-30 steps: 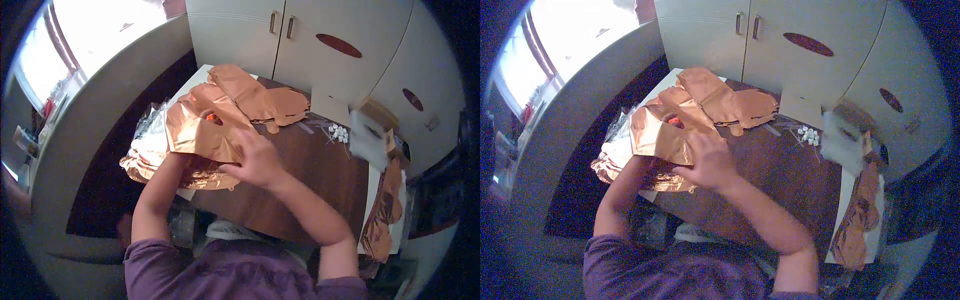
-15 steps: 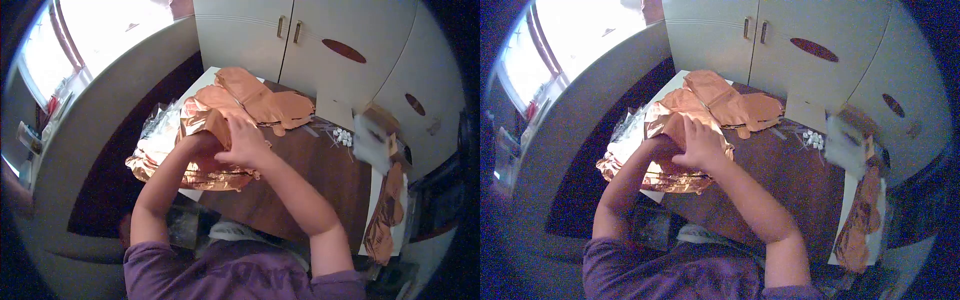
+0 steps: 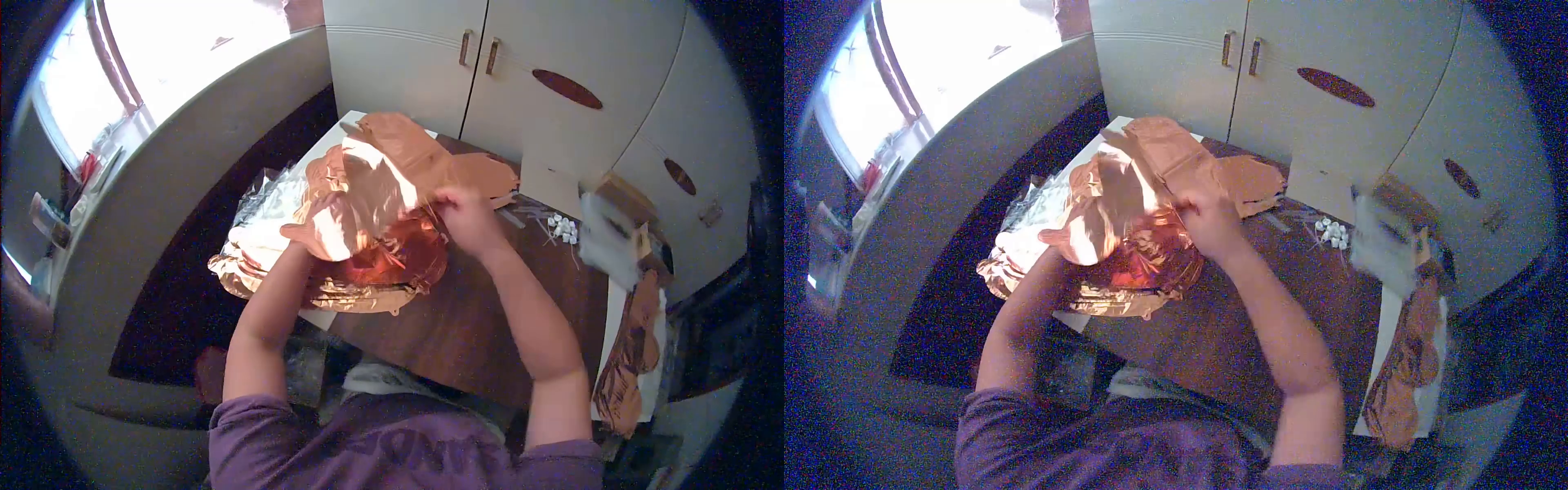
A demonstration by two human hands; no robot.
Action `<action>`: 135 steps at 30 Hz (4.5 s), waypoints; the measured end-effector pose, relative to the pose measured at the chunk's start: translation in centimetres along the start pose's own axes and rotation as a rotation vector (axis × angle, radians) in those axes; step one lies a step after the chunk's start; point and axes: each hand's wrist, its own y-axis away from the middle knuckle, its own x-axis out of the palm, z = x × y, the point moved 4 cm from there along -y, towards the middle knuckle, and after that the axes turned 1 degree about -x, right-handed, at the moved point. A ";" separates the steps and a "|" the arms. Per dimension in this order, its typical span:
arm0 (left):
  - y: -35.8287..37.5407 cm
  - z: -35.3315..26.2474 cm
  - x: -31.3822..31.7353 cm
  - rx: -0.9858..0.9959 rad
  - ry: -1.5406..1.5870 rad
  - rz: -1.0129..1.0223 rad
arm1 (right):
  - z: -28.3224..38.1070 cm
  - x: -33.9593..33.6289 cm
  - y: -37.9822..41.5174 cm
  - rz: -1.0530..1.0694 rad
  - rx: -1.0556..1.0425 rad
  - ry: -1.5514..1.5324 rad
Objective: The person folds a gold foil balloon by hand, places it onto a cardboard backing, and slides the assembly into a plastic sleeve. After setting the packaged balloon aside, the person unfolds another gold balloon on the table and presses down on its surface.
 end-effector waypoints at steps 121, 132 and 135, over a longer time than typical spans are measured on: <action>-3.4 -70.1 7.5 1.157 0.137 0.240 | 18.9 -52.3 59.5 -1.742 0.146 0.412; -0.4 -46.4 -1.4 0.897 0.582 0.193 | 4.6 -34.0 29.5 -0.690 0.359 0.241; 1.6 -35.1 -2.9 0.741 0.396 0.222 | 0.1 -25.3 22.6 -0.561 0.350 0.431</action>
